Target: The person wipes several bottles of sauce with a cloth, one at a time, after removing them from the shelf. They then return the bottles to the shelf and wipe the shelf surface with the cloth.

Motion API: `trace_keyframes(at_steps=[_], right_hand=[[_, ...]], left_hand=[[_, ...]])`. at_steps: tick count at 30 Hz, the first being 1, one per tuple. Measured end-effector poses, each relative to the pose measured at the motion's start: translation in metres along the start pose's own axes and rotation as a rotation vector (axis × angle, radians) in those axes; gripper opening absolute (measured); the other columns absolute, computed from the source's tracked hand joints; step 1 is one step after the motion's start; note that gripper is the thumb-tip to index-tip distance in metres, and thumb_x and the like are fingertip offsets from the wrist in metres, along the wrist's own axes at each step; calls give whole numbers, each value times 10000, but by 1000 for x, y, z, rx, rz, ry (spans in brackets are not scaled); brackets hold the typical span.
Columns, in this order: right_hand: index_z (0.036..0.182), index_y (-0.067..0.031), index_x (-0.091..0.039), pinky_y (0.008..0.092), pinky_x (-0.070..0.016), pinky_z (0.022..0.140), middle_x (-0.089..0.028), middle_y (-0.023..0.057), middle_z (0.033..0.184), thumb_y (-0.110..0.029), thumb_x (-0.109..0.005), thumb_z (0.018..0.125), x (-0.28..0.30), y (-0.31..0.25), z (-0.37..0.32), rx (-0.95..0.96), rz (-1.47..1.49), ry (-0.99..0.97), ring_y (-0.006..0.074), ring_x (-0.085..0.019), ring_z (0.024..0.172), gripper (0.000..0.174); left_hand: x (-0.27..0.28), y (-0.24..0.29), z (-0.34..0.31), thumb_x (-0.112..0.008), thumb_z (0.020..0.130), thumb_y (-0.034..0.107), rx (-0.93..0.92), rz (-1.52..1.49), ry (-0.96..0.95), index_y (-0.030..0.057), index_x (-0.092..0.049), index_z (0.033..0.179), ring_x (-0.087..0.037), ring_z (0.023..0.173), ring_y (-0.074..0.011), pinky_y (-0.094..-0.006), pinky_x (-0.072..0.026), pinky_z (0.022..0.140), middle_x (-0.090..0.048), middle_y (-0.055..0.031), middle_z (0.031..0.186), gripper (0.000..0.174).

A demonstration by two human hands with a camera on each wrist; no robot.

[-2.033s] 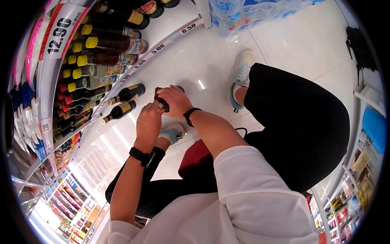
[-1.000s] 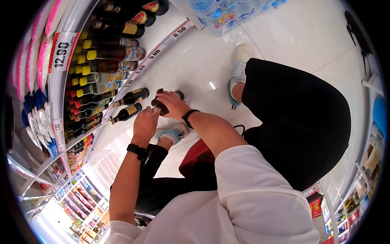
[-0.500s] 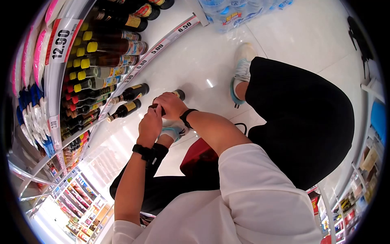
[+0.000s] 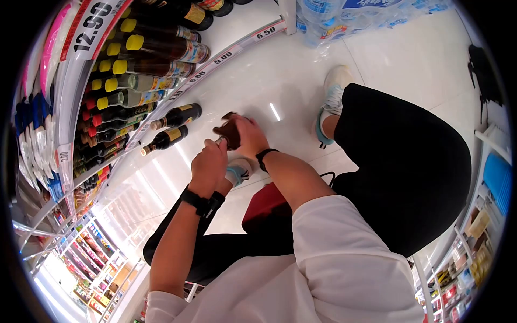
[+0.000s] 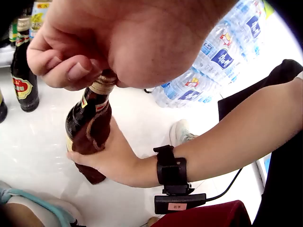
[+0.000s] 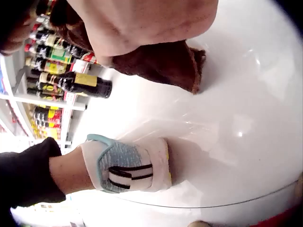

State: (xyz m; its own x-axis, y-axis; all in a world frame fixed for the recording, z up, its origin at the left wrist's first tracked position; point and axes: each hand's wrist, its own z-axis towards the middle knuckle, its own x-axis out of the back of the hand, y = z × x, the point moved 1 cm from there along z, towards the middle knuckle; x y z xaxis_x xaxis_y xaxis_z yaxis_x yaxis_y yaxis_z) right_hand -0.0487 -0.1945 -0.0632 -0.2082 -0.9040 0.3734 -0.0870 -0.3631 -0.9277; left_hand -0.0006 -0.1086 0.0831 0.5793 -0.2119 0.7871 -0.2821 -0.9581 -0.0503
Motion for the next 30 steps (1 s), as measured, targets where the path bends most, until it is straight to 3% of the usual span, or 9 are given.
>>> trace_keyframes(at_steps=[3,6,15,19,22,24,25,27,30], right_hand=[[1130,-68,-576,438,-440,975,-566,131,1256,-183,-741,707,-16,38,-11,-329,-9,55,311,-552,1138,468],[1149,-61,-577,395,-474,915,-591,157,1174,-127,-714,724,-12,31,-16,-296,116,46,357,-561,1085,452],[1199,-92,-560,408,-472,917,-566,182,1186,-186,-714,733,-48,57,-22,-272,43,127,370,-539,1113,500],[1193,-46,-554,412,-483,901,-586,193,1168,-218,-781,682,-49,50,-27,-565,74,15,341,-567,1099,585],[1173,-21,-556,415,-505,879,-605,175,1162,-171,-794,665,-66,59,-47,-1066,602,-149,315,-601,1069,580],[1187,-35,-553,415,-518,882,-613,144,1176,-273,-722,773,-110,95,-75,-353,909,-136,287,-621,1055,507],[1187,-35,-553,415,-518,882,-613,144,1176,-273,-722,773,-91,74,-65,-348,907,-132,287,-621,1055,507],[1215,-72,-542,413,-500,933,-612,108,1192,-431,-588,877,-36,0,-36,-1250,1947,190,271,-612,1080,495],[1235,-129,-535,403,-472,977,-616,67,1189,-590,-476,905,-23,-16,-26,-1204,1974,111,255,-601,1104,569]], left_hand=[[4,3,-4,-396,1001,415,-7,-33,-2,-31,-471,941,-677,773,-402,-455,-553,704,-670,-252,805,456],[-2,2,-6,-432,993,402,-52,48,125,-3,-475,893,-692,658,-341,-396,-570,607,-666,-162,678,419],[2,5,-2,-390,1002,421,12,28,7,-43,-466,950,-679,772,-406,-461,-556,699,-670,-252,795,473],[2,5,0,-379,1003,429,-5,37,25,-50,-475,949,-678,777,-409,-459,-556,703,-669,-258,797,492],[3,5,3,-365,1005,438,0,43,17,-53,-486,949,-678,788,-411,-460,-555,715,-671,-260,814,509],[3,6,3,-352,1006,445,11,45,-4,-62,-493,960,-673,823,-420,-460,-550,749,-670,-274,853,528],[5,6,3,-352,1006,445,7,45,1,-62,-493,960,-673,823,-420,-460,-550,749,-670,-274,853,528],[8,7,1,-345,1005,449,-1,-6,-22,-75,-493,985,-663,867,-433,-472,-539,785,-664,-294,908,545],[11,9,0,-344,1002,454,42,-32,-56,-83,-481,1015,-655,898,-442,-483,-527,813,-655,-310,945,554]])
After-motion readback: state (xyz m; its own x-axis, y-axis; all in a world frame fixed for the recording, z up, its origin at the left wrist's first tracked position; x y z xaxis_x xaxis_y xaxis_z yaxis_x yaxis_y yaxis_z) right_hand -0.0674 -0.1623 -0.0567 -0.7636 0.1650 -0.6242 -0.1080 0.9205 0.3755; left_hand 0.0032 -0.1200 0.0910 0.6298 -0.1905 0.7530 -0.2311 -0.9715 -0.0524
